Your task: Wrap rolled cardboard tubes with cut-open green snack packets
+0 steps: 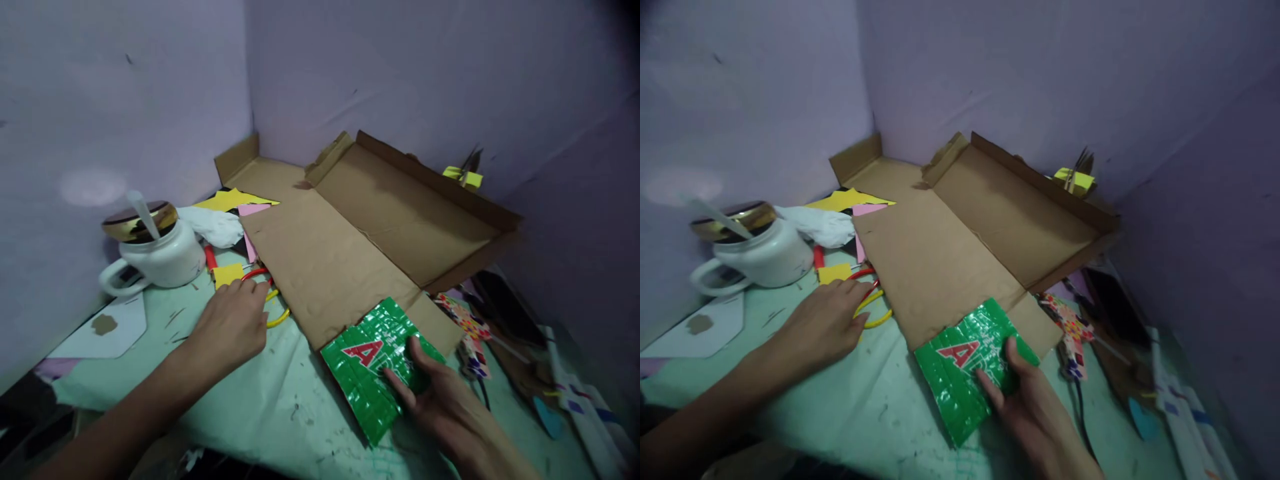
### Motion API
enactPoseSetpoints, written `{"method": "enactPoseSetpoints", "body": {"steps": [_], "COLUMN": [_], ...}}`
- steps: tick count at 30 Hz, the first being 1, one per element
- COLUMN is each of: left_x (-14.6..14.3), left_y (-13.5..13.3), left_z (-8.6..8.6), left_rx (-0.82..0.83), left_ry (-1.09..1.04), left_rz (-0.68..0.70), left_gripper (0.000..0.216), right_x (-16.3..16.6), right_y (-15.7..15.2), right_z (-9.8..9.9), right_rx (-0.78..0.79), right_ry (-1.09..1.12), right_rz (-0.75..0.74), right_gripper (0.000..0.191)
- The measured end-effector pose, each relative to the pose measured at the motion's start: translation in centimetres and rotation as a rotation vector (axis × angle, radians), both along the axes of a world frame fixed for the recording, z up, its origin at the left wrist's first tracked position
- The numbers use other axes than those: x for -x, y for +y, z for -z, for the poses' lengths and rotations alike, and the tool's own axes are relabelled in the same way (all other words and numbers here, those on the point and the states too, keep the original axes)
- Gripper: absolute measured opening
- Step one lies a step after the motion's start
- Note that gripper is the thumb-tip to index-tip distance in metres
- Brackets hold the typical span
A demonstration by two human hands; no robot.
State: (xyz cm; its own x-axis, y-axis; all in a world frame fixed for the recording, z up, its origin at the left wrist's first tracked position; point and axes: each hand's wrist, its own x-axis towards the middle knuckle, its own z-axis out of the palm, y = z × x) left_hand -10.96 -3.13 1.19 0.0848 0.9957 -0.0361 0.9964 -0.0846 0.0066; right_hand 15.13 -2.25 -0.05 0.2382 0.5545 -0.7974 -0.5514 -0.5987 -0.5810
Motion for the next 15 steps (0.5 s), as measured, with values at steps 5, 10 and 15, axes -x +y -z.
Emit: {"method": "enactPoseSetpoints", "body": {"steps": [5,10,15], "left_x": [-0.8,0.5,4.3], "left_y": [1.4,-0.8,-6.3], "left_z": [-0.2,-1.9,-1.7], "left_rx": [-0.033,0.008,-0.011], "left_ry": [0.034,0.104,-0.164], "left_rz": [-0.022,-0.108,-0.307], "left_gripper": [0.044,0.045,0.042], "right_x": [-0.5,-0.7,-0.7], "right_y": [0.2,0.1,0.4], "right_z": [-0.3,-0.4,-0.8], "right_rx": [-0.064,-0.053,-0.041], "right_ry": [0.018,0.106,0.132], "right_rz": [-0.019,-0.035,-0.043], "right_gripper": [0.021,0.024,0.027]}}
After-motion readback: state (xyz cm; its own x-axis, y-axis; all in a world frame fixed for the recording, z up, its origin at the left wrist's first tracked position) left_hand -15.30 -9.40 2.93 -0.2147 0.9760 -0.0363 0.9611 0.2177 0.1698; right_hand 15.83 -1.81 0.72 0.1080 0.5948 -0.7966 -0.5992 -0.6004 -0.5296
